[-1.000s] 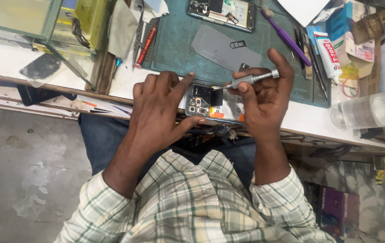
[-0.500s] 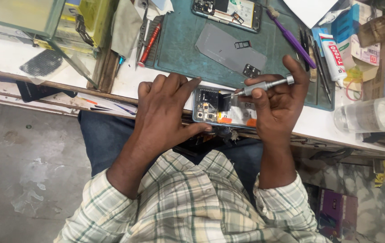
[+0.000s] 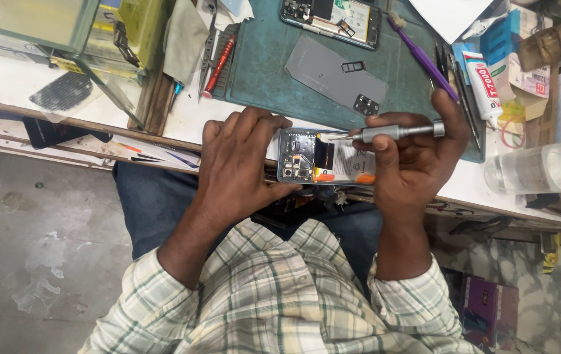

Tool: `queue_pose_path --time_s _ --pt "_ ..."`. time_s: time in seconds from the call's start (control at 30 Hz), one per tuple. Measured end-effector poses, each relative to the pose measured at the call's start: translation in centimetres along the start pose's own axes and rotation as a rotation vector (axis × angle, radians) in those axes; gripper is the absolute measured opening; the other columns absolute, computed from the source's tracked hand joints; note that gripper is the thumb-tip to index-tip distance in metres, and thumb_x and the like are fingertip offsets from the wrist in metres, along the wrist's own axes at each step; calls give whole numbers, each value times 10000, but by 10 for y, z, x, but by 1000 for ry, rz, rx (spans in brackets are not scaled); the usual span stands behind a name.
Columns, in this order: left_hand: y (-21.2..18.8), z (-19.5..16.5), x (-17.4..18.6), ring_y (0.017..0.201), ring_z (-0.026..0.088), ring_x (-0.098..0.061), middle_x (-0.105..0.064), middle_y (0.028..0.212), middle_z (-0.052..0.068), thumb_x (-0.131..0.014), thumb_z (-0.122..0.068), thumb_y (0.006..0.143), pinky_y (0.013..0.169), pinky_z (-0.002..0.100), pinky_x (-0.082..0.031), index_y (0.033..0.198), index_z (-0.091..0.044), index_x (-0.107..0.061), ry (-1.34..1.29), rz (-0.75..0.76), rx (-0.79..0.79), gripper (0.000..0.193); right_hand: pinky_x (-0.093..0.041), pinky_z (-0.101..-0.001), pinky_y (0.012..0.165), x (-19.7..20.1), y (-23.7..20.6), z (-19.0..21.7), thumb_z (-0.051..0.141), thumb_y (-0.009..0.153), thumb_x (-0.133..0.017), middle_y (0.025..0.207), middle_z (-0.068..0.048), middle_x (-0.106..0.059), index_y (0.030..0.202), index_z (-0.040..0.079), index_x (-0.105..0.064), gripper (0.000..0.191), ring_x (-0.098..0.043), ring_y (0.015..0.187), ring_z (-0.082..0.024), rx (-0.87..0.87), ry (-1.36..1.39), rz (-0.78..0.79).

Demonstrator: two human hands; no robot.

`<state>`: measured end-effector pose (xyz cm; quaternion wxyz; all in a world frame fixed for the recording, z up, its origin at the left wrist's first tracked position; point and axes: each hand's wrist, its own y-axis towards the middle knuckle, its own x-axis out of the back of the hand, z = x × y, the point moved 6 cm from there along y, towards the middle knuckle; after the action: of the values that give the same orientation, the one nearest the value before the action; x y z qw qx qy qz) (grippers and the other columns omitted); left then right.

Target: The person repairs a disassembled smartphone on a workbench, using a precision screwdriver to unscrew and re-tighten screws on the phone's internal components. They reposition the phone, handle small parts, and at one point lift and reposition the phone's screen assembly before continuing to work on the internals with the screwdriver.

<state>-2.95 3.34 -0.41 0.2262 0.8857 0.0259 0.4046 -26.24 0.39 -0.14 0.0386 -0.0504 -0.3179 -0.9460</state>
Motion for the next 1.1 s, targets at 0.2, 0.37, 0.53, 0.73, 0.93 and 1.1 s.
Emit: queue_pose_path --time_s 0.2,0.37,0.53,0.73,0.93,1.1 --pt "-2 0 -2 1122 234 -572 -607 1228 52 -961 -474 545 877 425 -333 1281 -105 -620 33 -51 -25 891 -687 -322 917 -5 -2 4 51 1186 -694 1152 -195 -682 1599 169 -284 594 -766 1011 -220 30 26 59" --pt "-2 3 -5 1091 222 -578 -633 1205 38 -946 -531 591 873 419 -336 1284 -110 -614 43 -52 -36 876 -692 -317 920 -9 -3 2 40 1166 -688 1177 -199 -705 1589 165 -285 597 -771 1029 -225 31 50 79" --pt "-5 2 -3 1022 222 -577 -653 1150 24 -938 -532 559 857 421 -336 1282 -127 -637 48 -49 -58 882 -667 -293 880 -24 -1 6 -15 1129 -682 1169 -199 -713 1574 146 -307 605 -750 1064 -228 89 -5 130" --pt "-2 -1 -1 1023 220 -576 -641 1135 18 -941 -527 577 830 427 -335 1259 -136 -665 41 -45 -36 834 -691 -288 863 -50 3 13 -59 1100 -667 1184 -190 -680 1568 90 -344 588 -744 1122 -238 102 -172 220" --pt "0 -2 0 1051 227 -567 -618 1152 29 -931 -536 571 840 436 -340 1262 -124 -662 38 -19 -33 848 -666 -270 842 -53 4 15 -33 1107 -676 1173 -176 -692 1554 79 -347 567 -749 1049 -201 58 -180 234" --pt "0 -1 -1 1048 224 -567 -616 1151 34 -930 -532 588 844 436 -341 1262 -125 -659 54 -11 -31 833 -666 -255 808 -50 2 14 15 1090 -694 1131 -152 -691 1592 96 -344 617 -751 1048 -191 69 -145 249"
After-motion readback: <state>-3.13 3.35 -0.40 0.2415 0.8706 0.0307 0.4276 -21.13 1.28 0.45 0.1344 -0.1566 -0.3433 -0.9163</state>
